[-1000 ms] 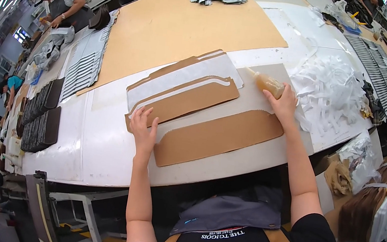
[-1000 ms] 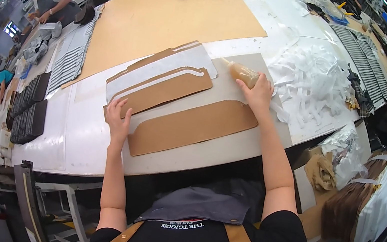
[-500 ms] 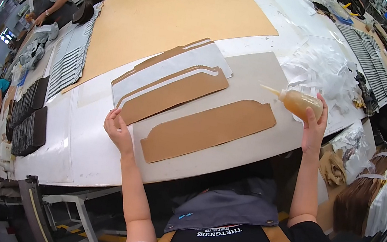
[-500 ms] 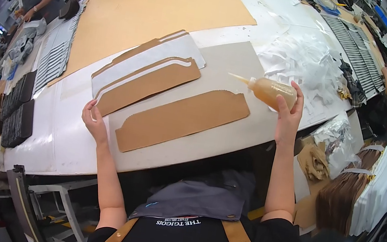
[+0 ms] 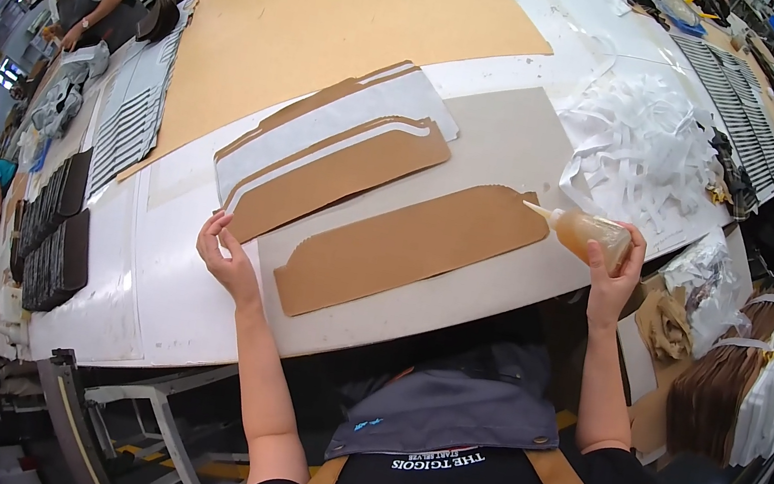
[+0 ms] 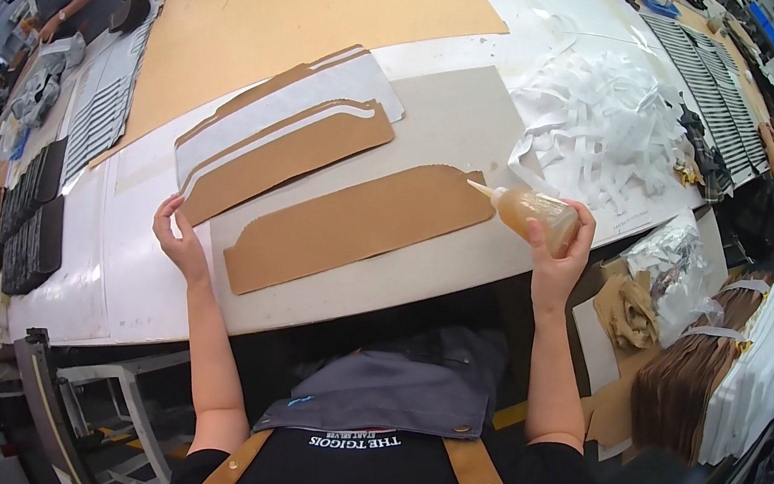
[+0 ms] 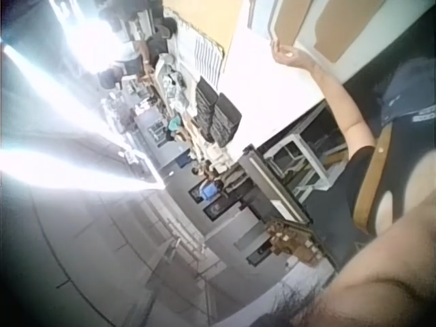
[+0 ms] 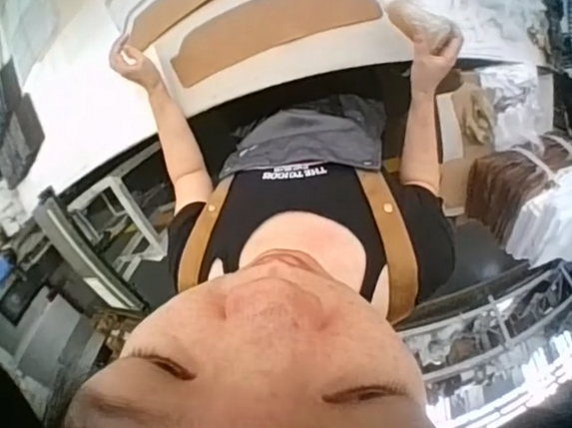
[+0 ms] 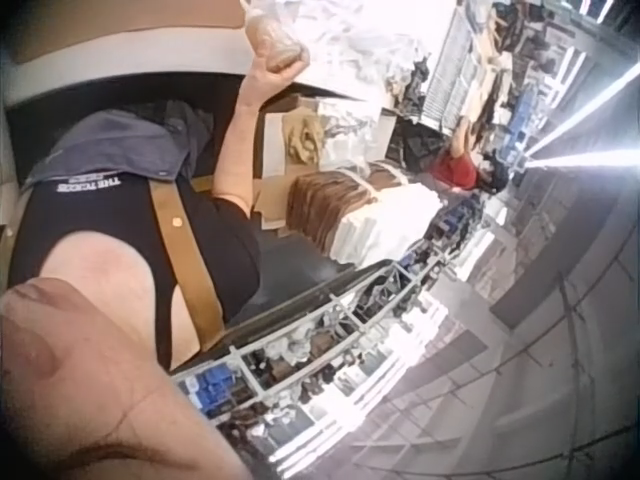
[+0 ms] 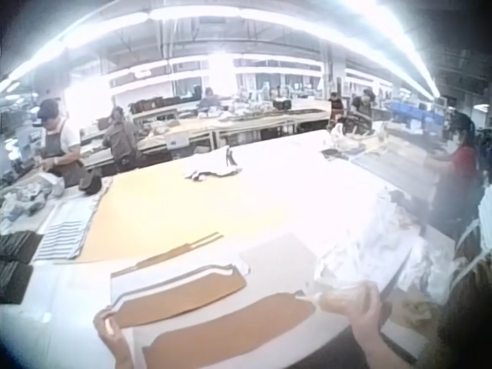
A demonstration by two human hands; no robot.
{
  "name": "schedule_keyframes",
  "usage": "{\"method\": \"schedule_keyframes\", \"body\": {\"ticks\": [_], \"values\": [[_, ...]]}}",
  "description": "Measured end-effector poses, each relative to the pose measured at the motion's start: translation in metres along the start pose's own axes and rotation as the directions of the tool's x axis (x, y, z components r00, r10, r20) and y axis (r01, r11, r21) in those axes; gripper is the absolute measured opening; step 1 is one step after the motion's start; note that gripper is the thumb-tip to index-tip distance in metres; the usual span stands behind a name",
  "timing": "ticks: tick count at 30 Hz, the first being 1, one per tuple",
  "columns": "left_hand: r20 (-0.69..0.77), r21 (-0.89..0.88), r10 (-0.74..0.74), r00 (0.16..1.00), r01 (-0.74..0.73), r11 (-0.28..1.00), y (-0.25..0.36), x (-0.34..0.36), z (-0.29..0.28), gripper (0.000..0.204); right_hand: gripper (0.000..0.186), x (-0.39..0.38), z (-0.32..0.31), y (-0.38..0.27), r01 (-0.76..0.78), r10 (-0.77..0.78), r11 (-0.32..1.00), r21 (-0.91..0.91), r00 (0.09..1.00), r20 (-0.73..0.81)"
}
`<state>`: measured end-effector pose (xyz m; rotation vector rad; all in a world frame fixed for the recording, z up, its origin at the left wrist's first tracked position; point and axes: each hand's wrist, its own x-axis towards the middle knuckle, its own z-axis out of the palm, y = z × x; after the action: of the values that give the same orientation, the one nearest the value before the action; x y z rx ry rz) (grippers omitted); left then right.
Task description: Applying glue and attaching lining strips to shaped leather component backings.
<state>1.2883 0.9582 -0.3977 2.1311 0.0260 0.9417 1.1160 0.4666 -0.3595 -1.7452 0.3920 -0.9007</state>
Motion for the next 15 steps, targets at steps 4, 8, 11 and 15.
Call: {"method": "schedule_keyframes", "body": {"ticks": [4, 8, 11, 15], "values": [[0.009, 0.0, 0.031, 0.999, -0.031, 1.0, -0.0014, -0.0004, 0.0001, 0.019, 0.053, -0.0021, 0.005, -0.001, 0.02, -0.02, 0.999, -0.04, 1.0, -0.002], [0.02, 0.002, 0.012, 1.0, -0.012, 1.0, 0.0005, -0.002, -0.0002, 0.019, 0.054, -0.0025, 0.0056, 0.0018, 0.022, -0.022, 0.999, -0.048, 1.0, 0.003], [0.021, -0.005, 0.01, 1.0, -0.01, 1.0, -0.0022, -0.003, 0.0001, 0.019, 0.054, -0.0035, 0.0077, 0.0008, 0.023, -0.022, 0.999, -0.043, 1.0, 0.01], [0.017, -0.036, -0.026, 1.0, 0.026, 0.999, -0.0043, -0.0033, 0.0011, 0.018, 0.054, -0.0039, 0.01, -0.0013, 0.038, -0.037, 0.996, -0.08, 0.999, 0.009]]}}
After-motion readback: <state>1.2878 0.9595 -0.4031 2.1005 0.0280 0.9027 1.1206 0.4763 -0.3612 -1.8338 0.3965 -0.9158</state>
